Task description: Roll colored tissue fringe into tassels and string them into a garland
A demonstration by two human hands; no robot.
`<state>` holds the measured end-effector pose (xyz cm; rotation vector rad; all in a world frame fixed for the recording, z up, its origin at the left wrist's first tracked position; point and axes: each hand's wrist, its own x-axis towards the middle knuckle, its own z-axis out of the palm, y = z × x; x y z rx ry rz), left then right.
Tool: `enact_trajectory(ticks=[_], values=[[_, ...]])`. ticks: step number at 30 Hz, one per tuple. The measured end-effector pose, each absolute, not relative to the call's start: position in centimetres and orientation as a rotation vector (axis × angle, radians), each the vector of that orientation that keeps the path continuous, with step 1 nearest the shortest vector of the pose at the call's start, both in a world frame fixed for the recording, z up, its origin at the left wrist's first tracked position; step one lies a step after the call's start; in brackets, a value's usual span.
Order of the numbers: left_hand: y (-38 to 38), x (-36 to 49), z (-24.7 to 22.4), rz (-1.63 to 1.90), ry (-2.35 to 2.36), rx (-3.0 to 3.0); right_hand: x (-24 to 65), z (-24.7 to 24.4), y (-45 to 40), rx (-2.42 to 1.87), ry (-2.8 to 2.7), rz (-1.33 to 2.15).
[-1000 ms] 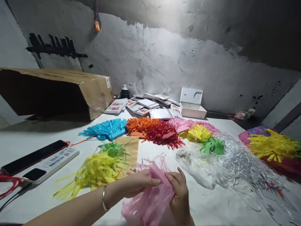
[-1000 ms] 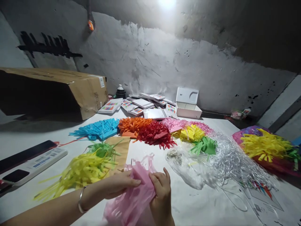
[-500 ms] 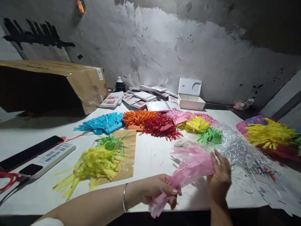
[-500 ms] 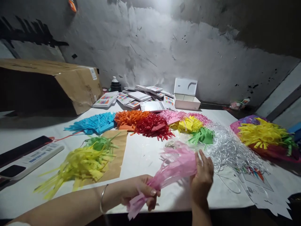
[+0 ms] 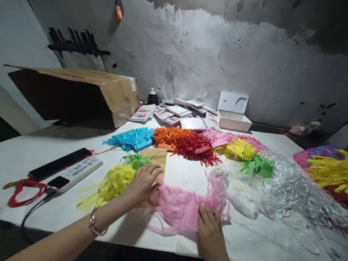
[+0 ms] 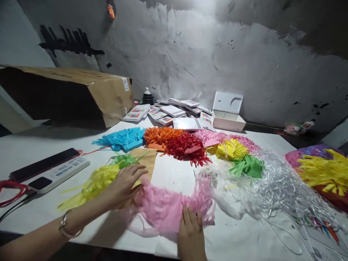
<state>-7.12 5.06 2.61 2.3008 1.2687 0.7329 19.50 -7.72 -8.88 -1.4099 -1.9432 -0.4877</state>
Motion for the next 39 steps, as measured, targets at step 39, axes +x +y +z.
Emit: enact_trajectory(ticks=[39], values=[[1.7,0.6,-0.6,0.121,1.137,2.324,20.6,-2.5,-5.8,-1.683,-1.930,0.460]])
